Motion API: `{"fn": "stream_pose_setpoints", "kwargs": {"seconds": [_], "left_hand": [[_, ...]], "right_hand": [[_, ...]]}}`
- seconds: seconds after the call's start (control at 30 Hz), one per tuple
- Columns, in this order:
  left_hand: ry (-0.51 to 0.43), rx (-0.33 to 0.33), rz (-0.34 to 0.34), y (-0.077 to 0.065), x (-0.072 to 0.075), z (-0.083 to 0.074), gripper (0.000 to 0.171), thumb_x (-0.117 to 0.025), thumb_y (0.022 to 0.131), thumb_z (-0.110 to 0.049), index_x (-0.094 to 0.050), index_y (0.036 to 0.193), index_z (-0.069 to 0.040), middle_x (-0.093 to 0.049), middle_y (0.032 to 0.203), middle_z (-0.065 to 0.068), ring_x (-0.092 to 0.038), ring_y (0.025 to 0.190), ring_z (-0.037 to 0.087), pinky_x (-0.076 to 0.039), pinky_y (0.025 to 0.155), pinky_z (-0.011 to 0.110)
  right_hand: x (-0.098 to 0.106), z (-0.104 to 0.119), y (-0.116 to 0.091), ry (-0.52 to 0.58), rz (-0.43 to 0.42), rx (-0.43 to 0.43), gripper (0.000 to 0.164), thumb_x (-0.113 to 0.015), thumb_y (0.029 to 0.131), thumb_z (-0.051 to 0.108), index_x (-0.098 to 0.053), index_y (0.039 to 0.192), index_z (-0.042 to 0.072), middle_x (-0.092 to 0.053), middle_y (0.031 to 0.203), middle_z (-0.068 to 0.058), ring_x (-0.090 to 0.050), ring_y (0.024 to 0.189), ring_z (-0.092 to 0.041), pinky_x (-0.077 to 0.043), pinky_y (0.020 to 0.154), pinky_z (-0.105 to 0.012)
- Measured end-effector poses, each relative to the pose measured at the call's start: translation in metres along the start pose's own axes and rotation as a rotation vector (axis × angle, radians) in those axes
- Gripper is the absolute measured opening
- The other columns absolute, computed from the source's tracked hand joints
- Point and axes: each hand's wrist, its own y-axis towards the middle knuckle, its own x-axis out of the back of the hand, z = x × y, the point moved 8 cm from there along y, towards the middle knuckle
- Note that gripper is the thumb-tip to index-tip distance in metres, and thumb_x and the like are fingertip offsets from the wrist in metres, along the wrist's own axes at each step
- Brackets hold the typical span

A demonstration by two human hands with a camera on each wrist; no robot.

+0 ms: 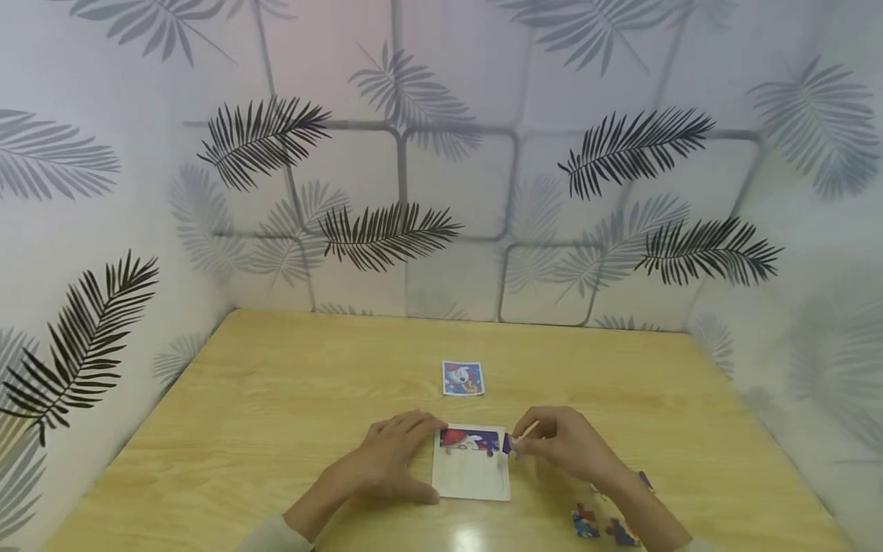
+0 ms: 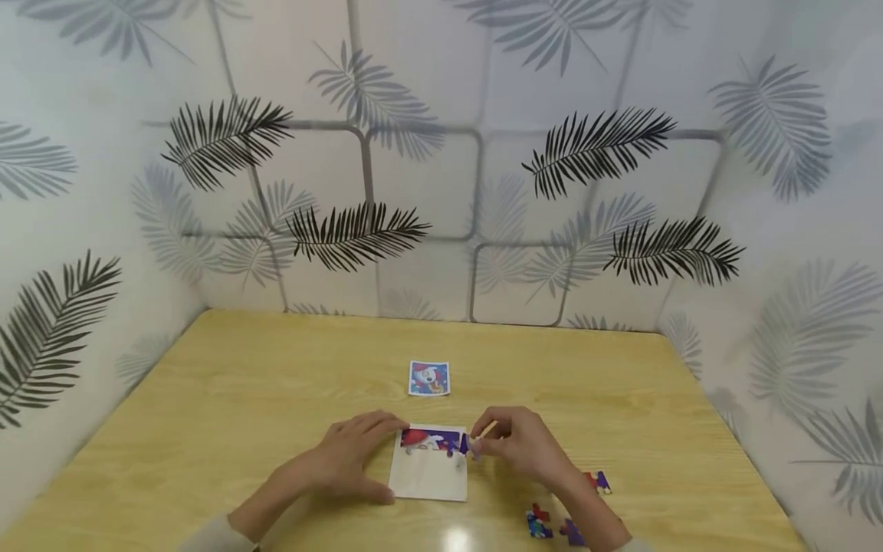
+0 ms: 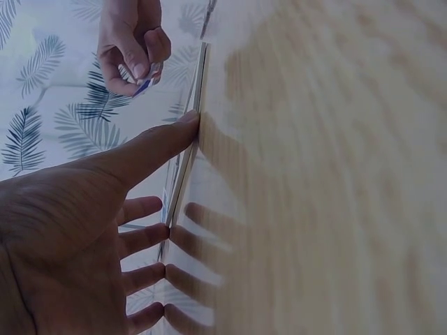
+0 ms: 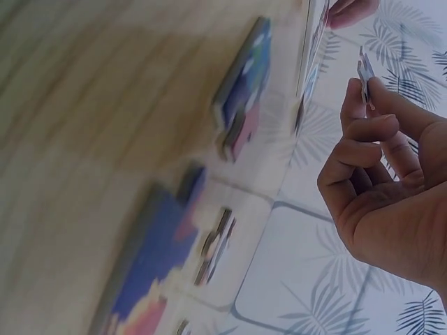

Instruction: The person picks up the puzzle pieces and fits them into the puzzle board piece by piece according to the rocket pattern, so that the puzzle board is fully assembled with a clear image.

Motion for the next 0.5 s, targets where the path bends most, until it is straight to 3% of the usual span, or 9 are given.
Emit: {"fn": "stream_pose_setpoints", "kwargs": {"seconds": [0.27,0.5], "left_hand": [[0.012,0.005,0.015,0.004,-0.005,-0.002,0.094,-0.079,0.073,-0.061,-0.037,0.152,-0.032,-0.037,0.159,0.0,-0.029,0.149,0.028,-0.027,0.114,0.06],[0.032,0.018,0.024,0.002,-0.001,0.001,0.095,-0.079,0.073,-0.06,-0.036,0.153,-0.032,-0.035,0.16,0.001,-0.028,0.15,0.028,-0.027,0.115,0.059]], "right_hand": [[-0.011,0.011,0.004,0.016,0.012,0.019,0.012,-0.074,0.09,0.024,-0.071,0.096,0.014,-0.074,0.085,-0.005,-0.06,0.069,-0.019,-0.045,0.054,-0.023],[-0.024,0.024,0.014,0.01,0.037,0.055,0.006,-0.072,0.091,0.018,-0.069,0.094,0.012,-0.073,0.088,-0.005,-0.064,0.08,-0.022,-0.05,0.064,-0.026]]}}
